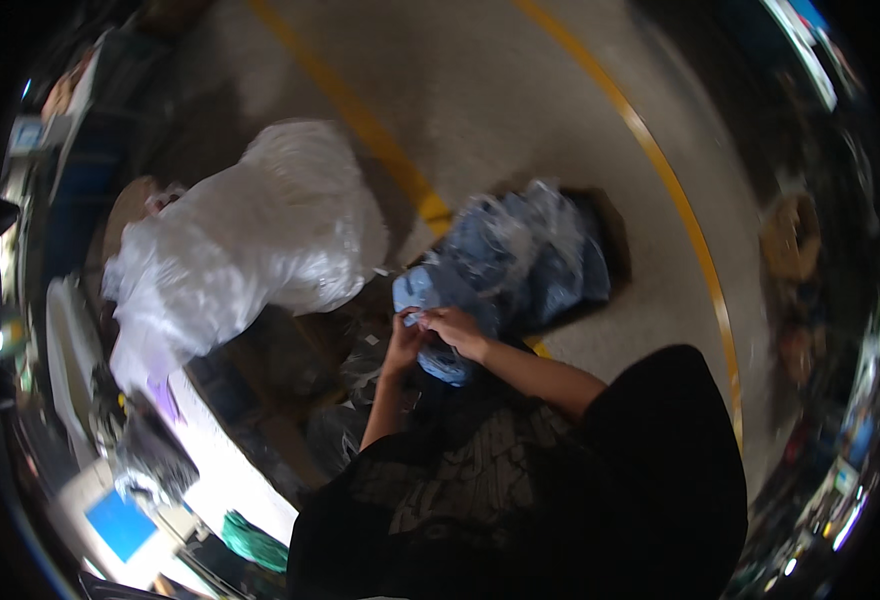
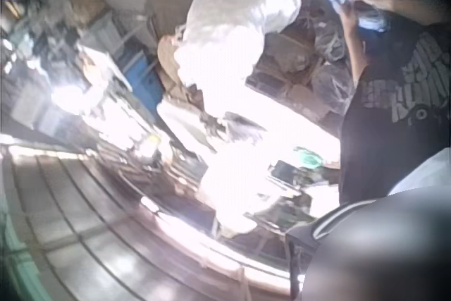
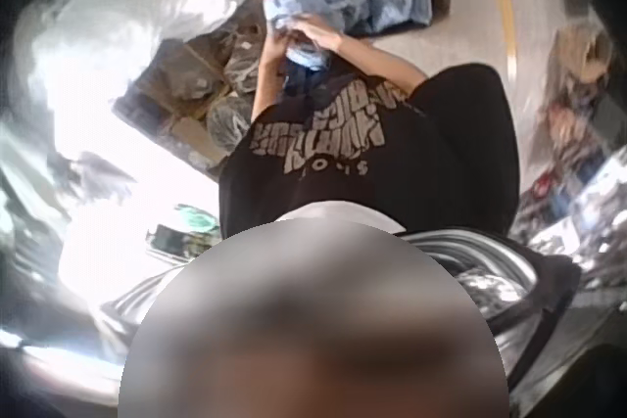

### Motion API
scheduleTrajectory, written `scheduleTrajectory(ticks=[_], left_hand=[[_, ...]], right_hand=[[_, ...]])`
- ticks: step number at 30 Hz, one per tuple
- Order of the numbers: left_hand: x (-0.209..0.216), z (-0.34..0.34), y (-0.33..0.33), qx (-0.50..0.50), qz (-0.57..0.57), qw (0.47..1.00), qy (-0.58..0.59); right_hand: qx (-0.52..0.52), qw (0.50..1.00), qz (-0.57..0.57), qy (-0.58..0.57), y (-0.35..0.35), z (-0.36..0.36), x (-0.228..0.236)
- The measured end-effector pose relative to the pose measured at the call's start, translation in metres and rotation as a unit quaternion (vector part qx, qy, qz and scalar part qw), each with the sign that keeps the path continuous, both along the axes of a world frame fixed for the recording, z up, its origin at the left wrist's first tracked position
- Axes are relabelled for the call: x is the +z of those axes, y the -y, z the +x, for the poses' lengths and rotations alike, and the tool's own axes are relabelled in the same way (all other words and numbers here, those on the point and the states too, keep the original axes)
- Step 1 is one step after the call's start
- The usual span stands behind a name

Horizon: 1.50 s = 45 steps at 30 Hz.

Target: The person repeatedly picks light-blue gloves from a yellow crate and places them into a clear plastic bag inside a cardboard box. The person then ties the bag closed.

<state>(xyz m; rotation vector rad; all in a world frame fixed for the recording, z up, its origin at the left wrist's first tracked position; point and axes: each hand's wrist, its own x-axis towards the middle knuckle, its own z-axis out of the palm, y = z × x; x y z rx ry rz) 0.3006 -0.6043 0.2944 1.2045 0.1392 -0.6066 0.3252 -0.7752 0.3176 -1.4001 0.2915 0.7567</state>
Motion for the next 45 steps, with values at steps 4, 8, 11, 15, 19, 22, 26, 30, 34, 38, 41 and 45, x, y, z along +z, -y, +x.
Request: scheduleTrajectory(ticks=[4,8,11,15,19,22,26,30,34,38,41,45], left_hand=[[0.012,0.003,-0.014,-0.029,-0.061,0.994,-0.084],[0.021,0.009,-0.011,-0.048,0.006,0.998,-0.041],[0.020,0.014,-0.004,-0.034,0.038,0.998,-0.027],[0.023,0.022,0.002,-0.051,0.167,0.985,0.008],[0.037,0.026,0.015,-0.065,0.428,0.897,0.087],[0.044,0.026,0.031,-0.021,0.547,0.823,0.152],[0.038,0.021,0.038,-0.029,0.576,0.784,0.228],[0.026,0.020,0.022,-0.052,0.406,0.902,0.139],[0.018,0.025,0.003,0.021,0.106,0.988,-0.110],[0.009,0.034,0.002,0.098,0.188,0.956,-0.205],[0.003,0.043,0.015,0.130,0.237,0.947,-0.172],[0.007,0.052,0.039,0.036,0.547,0.826,-0.131]], right_hand=[[0.186,0.891,-0.293,0.292,0.015,0.001,0.018],[0.251,0.812,-0.348,0.396,0.021,0.006,0.027],[0.233,0.773,-0.358,0.470,0.026,0.010,0.025],[0.256,0.765,-0.343,0.481,0.028,0.015,0.025],[0.293,0.728,-0.379,0.490,0.026,0.019,0.038],[0.267,0.706,-0.400,0.520,0.024,0.020,0.048],[0.205,0.688,-0.417,0.557,0.022,0.018,0.050],[0.165,0.695,-0.454,0.532,0.019,0.010,0.048],[0.155,0.652,-0.523,0.527,0.014,0.002,0.049],[0.214,0.656,-0.506,0.517,0.008,0.005,0.045],[0.253,0.668,-0.470,0.519,0.008,0.012,0.036],[0.281,0.746,-0.398,0.454,0.021,0.012,0.025]])
